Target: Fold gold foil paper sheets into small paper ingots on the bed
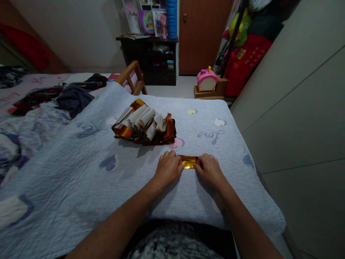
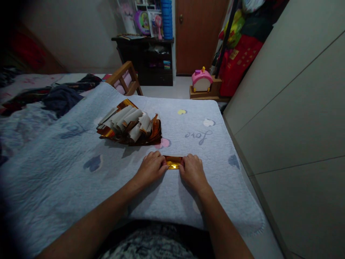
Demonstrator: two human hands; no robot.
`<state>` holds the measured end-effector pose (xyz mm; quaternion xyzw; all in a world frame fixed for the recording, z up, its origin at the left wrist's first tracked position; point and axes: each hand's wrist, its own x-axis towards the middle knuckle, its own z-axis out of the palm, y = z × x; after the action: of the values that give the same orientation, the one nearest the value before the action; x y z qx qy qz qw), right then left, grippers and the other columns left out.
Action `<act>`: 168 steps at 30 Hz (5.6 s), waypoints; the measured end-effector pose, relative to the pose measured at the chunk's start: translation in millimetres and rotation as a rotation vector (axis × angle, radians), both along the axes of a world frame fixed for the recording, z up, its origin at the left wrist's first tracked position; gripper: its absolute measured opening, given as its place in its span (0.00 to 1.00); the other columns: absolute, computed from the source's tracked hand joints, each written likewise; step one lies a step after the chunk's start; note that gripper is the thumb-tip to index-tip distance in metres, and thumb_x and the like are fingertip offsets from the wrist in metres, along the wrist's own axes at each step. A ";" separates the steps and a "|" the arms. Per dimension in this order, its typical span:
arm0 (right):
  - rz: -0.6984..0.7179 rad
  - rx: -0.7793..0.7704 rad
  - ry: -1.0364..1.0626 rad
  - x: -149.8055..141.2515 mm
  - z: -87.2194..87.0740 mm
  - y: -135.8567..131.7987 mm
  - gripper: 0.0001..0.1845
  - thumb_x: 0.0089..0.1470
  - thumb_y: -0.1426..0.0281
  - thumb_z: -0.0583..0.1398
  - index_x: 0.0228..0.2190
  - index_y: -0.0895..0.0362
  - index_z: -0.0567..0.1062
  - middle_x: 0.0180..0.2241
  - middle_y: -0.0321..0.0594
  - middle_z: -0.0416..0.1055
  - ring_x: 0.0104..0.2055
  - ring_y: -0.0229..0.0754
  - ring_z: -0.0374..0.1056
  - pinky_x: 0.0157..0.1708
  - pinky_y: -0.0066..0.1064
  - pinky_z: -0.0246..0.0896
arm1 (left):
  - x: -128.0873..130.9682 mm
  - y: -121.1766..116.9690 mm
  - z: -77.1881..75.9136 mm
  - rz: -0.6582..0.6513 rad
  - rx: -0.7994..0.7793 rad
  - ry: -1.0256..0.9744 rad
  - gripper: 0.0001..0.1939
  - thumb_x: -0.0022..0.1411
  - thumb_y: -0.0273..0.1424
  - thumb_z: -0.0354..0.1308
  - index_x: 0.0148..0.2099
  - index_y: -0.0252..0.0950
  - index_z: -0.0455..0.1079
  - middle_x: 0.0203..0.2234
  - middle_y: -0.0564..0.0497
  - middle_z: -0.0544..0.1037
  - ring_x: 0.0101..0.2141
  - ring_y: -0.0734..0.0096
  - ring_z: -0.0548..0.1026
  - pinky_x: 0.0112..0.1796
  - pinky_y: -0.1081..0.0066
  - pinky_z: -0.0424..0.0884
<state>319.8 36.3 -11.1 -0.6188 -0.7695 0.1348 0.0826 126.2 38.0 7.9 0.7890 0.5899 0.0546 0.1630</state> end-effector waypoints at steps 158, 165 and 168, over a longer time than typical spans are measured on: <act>0.072 -0.065 0.031 -18.7 15.5 15.6 0.18 0.52 0.68 0.66 0.45 0.57 0.74 0.43 0.47 0.70 0.46 0.51 0.63 0.44 0.36 0.54 | -23.1 -20.1 -8.2 -0.378 0.225 -0.063 0.10 0.69 0.24 0.51 0.47 0.36 0.72 0.40 0.46 0.76 0.41 0.61 0.73 0.43 0.62 0.71; 0.084 -0.178 0.259 -3.7 16.3 27.8 0.06 0.48 0.77 0.62 0.31 0.56 0.72 0.33 0.37 0.71 0.36 0.41 0.64 0.35 0.28 0.52 | -24.9 -10.0 -1.1 -0.273 0.067 -0.242 0.09 0.63 0.24 0.57 0.45 0.37 0.74 0.42 0.47 0.75 0.44 0.61 0.72 0.47 0.62 0.71; 0.036 -0.267 0.484 -3.2 17.1 30.8 0.04 0.48 0.74 0.60 0.27 0.55 0.69 0.26 0.32 0.69 0.30 0.38 0.63 0.29 0.27 0.50 | -22.2 -4.3 0.6 -0.150 0.041 -0.383 0.07 0.60 0.23 0.60 0.41 0.38 0.73 0.42 0.47 0.74 0.46 0.60 0.72 0.50 0.60 0.71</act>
<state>316.6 67.2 6.0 -0.5601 -0.7136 0.3805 0.1794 104.0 33.7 8.5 0.8089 0.4867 0.2032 0.2598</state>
